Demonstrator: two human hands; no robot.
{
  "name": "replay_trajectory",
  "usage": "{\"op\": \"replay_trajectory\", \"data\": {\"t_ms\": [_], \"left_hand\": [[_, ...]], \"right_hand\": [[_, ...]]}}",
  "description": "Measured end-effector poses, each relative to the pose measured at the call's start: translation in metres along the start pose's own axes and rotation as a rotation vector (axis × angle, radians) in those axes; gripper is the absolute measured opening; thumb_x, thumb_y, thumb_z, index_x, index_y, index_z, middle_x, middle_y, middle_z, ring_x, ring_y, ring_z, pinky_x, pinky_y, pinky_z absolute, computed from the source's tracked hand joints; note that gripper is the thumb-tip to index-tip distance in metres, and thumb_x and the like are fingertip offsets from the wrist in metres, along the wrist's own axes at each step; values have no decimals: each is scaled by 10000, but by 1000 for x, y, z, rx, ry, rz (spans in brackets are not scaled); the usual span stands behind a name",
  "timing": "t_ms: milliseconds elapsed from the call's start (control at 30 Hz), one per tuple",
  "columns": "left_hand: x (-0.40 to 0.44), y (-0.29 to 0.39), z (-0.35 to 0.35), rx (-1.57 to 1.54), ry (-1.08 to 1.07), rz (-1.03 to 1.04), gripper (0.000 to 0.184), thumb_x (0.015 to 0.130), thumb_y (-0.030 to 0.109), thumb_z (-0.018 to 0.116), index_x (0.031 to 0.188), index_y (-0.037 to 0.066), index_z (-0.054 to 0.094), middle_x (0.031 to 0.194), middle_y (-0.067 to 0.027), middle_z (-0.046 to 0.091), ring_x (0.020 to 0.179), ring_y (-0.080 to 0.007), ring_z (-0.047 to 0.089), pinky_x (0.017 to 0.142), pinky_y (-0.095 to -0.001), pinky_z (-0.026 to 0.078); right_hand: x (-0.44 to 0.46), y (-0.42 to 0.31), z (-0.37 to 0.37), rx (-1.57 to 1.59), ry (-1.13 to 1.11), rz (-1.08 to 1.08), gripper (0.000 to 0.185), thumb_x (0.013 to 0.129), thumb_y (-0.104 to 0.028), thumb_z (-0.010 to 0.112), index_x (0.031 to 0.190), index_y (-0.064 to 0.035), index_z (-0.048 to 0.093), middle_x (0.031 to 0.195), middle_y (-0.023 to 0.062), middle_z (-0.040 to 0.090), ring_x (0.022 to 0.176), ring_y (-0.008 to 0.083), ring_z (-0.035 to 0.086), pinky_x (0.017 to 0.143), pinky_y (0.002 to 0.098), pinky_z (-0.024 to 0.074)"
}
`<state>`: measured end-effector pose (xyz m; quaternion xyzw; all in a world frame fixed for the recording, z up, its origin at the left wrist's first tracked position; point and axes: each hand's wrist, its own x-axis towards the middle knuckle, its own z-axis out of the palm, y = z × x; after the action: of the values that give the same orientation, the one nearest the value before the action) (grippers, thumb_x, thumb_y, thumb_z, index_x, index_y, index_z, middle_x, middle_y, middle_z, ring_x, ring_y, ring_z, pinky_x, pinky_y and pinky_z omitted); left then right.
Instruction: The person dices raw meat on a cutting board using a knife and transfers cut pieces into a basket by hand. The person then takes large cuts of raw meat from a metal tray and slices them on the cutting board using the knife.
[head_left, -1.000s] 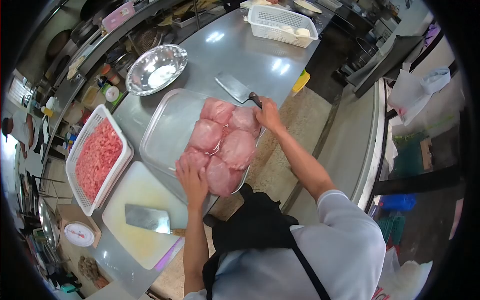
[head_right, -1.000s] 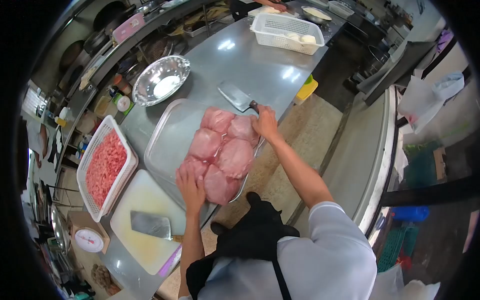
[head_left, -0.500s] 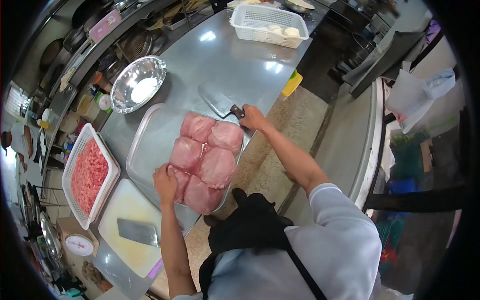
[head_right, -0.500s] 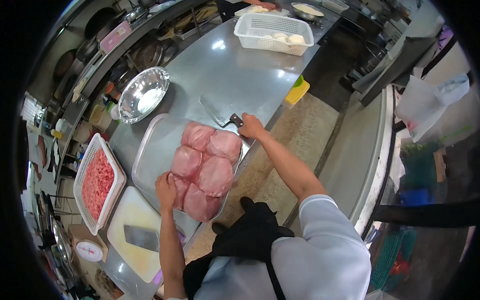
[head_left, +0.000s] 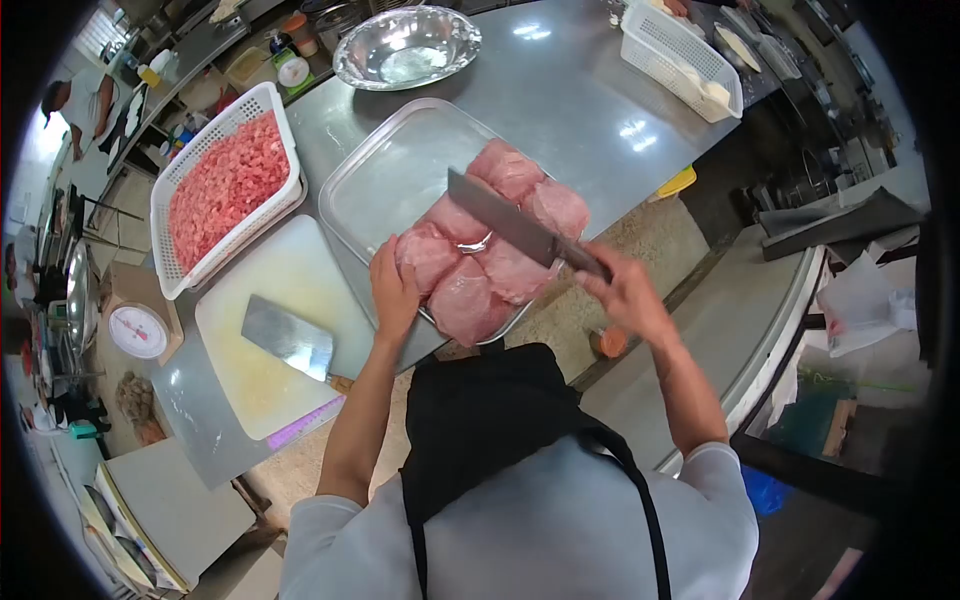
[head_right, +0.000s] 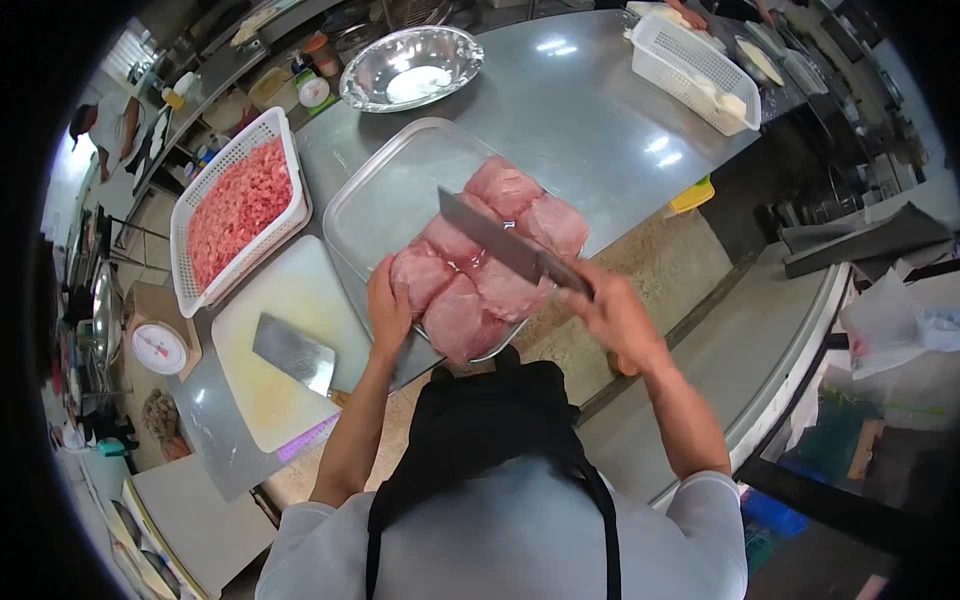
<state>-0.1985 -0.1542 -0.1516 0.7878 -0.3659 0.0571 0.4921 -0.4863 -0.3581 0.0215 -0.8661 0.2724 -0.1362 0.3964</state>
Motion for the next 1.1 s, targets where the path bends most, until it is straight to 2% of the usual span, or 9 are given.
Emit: {"op": "replay_trajectory", "data": {"t_ms": [67,167,233,400,500,900,967,1033,1100], "left_hand": [[6,14,-8,-28,-35,-65,221,960,128,616,1119,-17,664,1219,-232,623,1212,-436,556,1086,-512,421],[43,63,-9,-110,19,143,183,932,95,655,1091,7,670,1196,-203,656,1190,-404,578,1074,-466,431],[64,90,2,-219,24,326,113,926,82,654,1006,4,670,1106,-197,665,1074,-388,611,958,-455,481],[83,94,35,-296,-291,307,242,975,162,551,831,24,688,804,-178,683,780,-385,651,773,-488,488],[88,90,41,-374,-113,272,297,977,173,528,762,36,681,725,-168,678,680,-391,638,689,-509,466],[92,61,63,-500,-48,22,347,989,191,524,688,38,604,668,-186,620,637,-409,616,607,-499,467],[89,57,87,-274,206,233,346,984,201,549,682,40,597,666,-179,626,631,-399,620,605,-500,466],[88,55,104,-136,219,285,343,971,210,578,670,47,600,654,-172,631,613,-385,624,592,-502,464],[89,54,110,-100,-16,200,336,950,217,612,654,59,614,633,-164,635,582,-369,627,569,-506,460]], "right_hand": [[-6,-35,12,-38,-93,88,450,967,-148,725,1360,35,606,1103,301,709,946,431,736,811,457,559],[-1,-61,25,-85,-137,98,448,970,-143,721,1363,36,601,1068,315,698,966,485,696,813,471,560],[2,-70,29,-137,-158,6,471,965,-107,698,1397,34,574,990,314,699,923,496,690,781,512,548],[23,-124,18,-344,-344,18,535,941,-64,669,1449,26,529,836,295,686,818,516,665,753,566,515],[48,-145,14,-477,-439,39,552,934,-72,664,1456,30,518,798,283,683,786,512,660,748,569,513],[126,-179,27,-597,-659,110,500,942,-81,655,1405,55,522,716,249,664,668,502,648,661,566,512],[133,-164,21,-514,-601,122,489,940,-89,681,1401,36,576,790,271,687,719,474,678,693,528,536],[143,-134,6,-418,-567,23,454,954,-119,695,1381,19,622,816,252,706,685,425,677,680,496,541],[152,-85,-10,-292,-531,-176,402,983,-173,696,1342,5,662,796,192,723,566,357,643,623,468,526]]}}
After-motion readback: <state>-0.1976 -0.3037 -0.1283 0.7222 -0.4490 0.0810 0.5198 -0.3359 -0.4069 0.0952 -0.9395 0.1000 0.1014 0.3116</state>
